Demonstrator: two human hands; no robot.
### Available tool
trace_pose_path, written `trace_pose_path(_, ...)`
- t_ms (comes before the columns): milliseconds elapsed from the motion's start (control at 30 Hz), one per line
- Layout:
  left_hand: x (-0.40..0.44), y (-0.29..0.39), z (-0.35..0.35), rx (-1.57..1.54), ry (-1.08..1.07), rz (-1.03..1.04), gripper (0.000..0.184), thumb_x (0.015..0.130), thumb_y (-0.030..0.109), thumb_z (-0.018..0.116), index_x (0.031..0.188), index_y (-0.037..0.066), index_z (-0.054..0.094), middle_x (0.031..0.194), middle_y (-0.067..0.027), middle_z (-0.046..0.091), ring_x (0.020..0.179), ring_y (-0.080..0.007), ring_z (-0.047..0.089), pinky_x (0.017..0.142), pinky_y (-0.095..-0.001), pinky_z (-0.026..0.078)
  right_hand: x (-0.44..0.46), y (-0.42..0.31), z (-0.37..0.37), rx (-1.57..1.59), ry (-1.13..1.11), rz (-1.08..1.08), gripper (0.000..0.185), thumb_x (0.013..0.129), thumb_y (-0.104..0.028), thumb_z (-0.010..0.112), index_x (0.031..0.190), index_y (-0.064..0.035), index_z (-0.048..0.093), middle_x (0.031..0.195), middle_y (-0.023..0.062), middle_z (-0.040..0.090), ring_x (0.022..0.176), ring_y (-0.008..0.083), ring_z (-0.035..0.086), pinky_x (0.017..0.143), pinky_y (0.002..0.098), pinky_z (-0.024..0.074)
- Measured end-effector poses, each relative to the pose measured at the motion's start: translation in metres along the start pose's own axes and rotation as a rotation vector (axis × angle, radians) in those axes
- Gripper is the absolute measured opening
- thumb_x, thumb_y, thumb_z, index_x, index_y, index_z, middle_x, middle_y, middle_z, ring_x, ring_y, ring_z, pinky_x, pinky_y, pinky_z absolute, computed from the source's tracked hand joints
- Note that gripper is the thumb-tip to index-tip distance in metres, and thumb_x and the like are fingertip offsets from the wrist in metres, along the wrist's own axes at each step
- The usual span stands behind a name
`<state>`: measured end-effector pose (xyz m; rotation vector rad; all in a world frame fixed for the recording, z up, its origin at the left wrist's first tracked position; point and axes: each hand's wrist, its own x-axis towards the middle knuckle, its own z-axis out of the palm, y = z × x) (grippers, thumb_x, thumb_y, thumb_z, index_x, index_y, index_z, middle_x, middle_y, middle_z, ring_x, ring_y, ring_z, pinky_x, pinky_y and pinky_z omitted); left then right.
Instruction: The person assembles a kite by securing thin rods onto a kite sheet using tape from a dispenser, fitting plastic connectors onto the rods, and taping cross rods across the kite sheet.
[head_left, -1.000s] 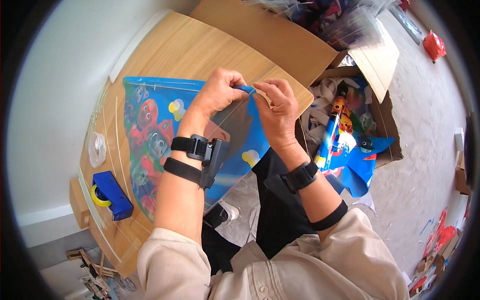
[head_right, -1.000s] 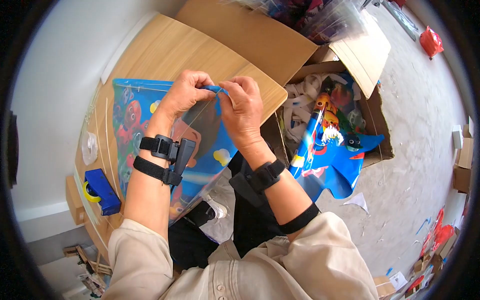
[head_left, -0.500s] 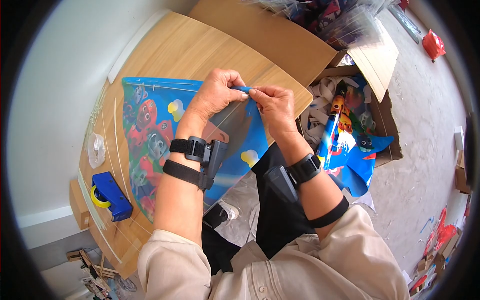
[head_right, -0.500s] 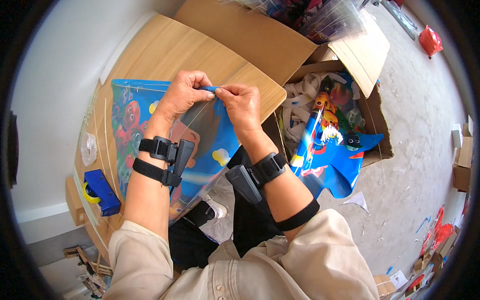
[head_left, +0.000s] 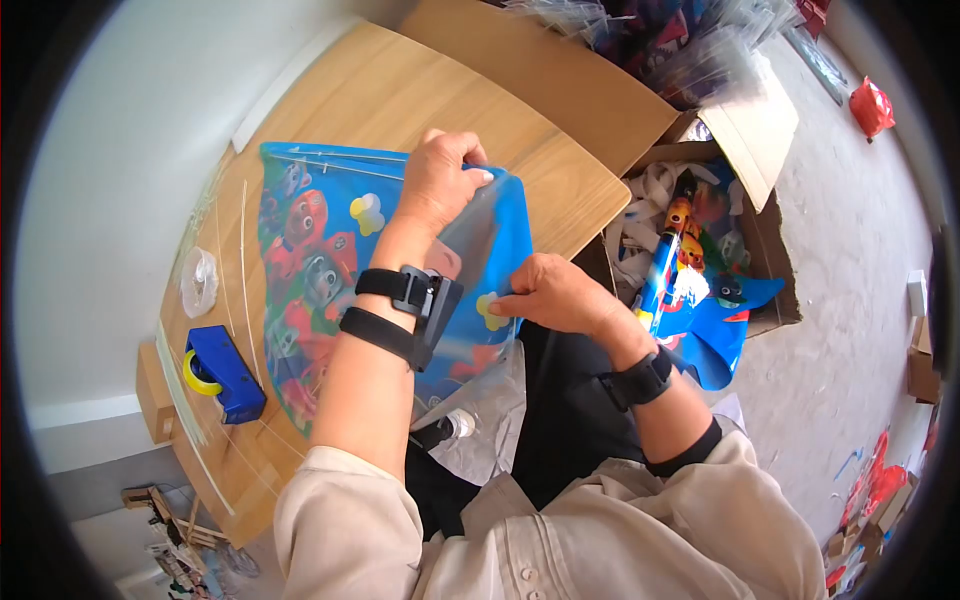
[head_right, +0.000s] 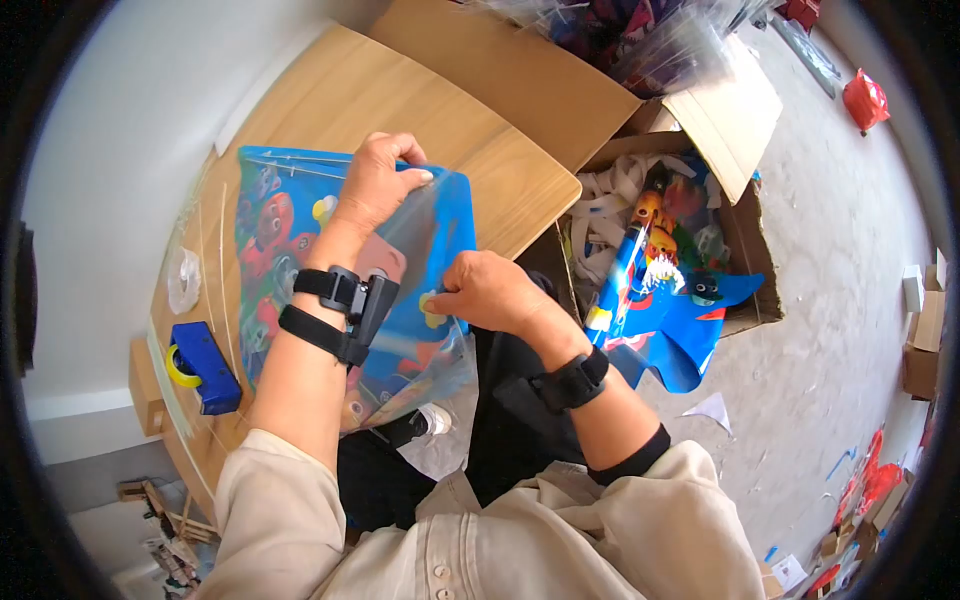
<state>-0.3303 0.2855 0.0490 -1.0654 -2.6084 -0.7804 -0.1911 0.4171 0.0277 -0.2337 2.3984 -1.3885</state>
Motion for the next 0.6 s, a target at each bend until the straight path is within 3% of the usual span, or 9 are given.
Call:
trace_pose_path(33,-0.005,0.001,0.001,0.199,0.209,0.226,0.022,0.067,0.005,0.070,0.084,0.001,0.058,0.068,-0.0115,0.060,0.067,-0.0282,0.057,0.063,-0.0320,0.046,0.005,0.001,0.011,0.016,0.141,-0.018,0.042,0.079,-0.029,0.066,0.060,0.0051,0.050,0.049,0.0141,0.035,0.045,0.0184,0.035,0.045,0.0361,0.0326)
trace_pose_path(67,-0.013,0.001,0.000,0.203,0.212,0.228,0.022,0.067,0.005,0.070,0.084,0.001,0.058,0.068,-0.0115,0.060,0.067,-0.0282,0.057,0.063,-0.0320,0.046,0.009,0.001,0.017,0.015,0.143,-0.024,0.042,0.079,-0.029,0.066,0.060,0.0051,0.050,0.049,0.0141,0.035,0.045,0.0184,0.035,0.045,0.0361,0.0326)
trace_pose_path(167,-0.045,0.044,-0.040,0.018,-0.069,-0.353,0.022,0.074,0.014,0.068,0.083,-0.001,0.055,0.082,-0.0189,0.061,0.076,-0.0390,0.058,0.069,-0.0456,0.046,0.023,0.000,0.026,0.025,0.293,0.063,0.044,0.081,-0.030,0.064,0.057,0.0040,0.052,0.046,0.0117,0.040,0.044,0.0160,0.040,0.043,0.0337,0.0336)
trace_pose_path(267,-0.088,0.087,-0.070,-0.046,-0.194,-0.547,0.034,0.073,0.024,0.071,0.087,-0.002,0.053,0.085,-0.0201,0.060,0.077,-0.0397,0.058,0.069,-0.0452,0.046,0.034,-0.011,0.034,0.646,0.367,0.160,0.032,0.082,-0.025,0.060,0.065,0.0019,0.058,0.055,0.0129,0.056,0.049,0.0227,0.056,0.045,0.0354,0.0443)
trace_pose_path(333,-0.124,0.100,-0.075,0.255,-0.070,-0.225,0.049,0.071,0.023,0.073,0.108,-0.002,0.053,0.089,-0.0194,0.062,0.074,-0.0341,0.061,0.065,-0.0381,0.049,0.035,-0.024,0.035,1.317,0.235,0.285,0.024,0.087,-0.021,0.055,0.077,-0.0001,0.059,0.063,0.0078,0.058,0.053,0.0164,0.058,0.045,0.0298,0.0463)
trace_pose_path(400,-0.142,0.109,-0.076,0.499,-0.034,-0.176,0.053,0.069,0.016,0.072,0.114,-0.003,0.050,0.094,-0.0209,0.060,0.080,-0.0352,0.060,0.070,-0.0401,0.049,0.035,-0.031,0.047,1.432,0.147,0.250,0.020,0.089,-0.022,0.054,0.084,-0.0027,0.059,0.071,0.0071,0.061,0.055,0.0147,0.057,0.047,0.0265,0.0482)
trace_pose_path(500,-0.165,0.089,-0.079,0.426,-0.080,-0.471,0.054,0.070,0.012,0.070,0.117,-0.002,0.049,0.104,-0.0193,0.058,0.098,-0.0353,0.055,0.081,-0.0420,0.045,0.017,-0.050,0.056,1.728,-0.079,-0.012,0.026,0.087,-0.027,0.060,0.091,-0.0009,0.060,0.078,0.0114,0.063,0.065,0.0174,0.061,0.056,0.0290,0.0509)
trace_pose_path(533,-0.168,0.084,-0.088,0.428,-0.075,-0.475,0.054,0.070,0.012,0.070,0.117,-0.002,0.049,0.104,-0.0193,0.058,0.098,-0.0353,0.055,0.081,-0.0420,0.045,0.014,-0.044,0.054,1.725,-0.085,-0.013,0.026,0.087,-0.027,0.060,0.091,-0.0009,0.060,0.078,0.0114,0.063,0.065,0.0174,0.061,0.056,0.0290,0.0509)
trace_pose_path(600,-0.169,0.077,-0.103,0.280,-0.228,-0.593,0.058,0.070,0.009,0.068,0.123,0.005,0.045,0.115,-0.0194,0.054,0.109,-0.0345,0.050,0.088,-0.0405,0.041,0.013,-0.008,0.042,1.028,-0.096,0.010,0.040,0.084,-0.036,0.062,0.109,-0.0049,0.056,0.103,0.0197,0.063,0.074,0.0210,0.062,0.065,0.0291,0.0513)
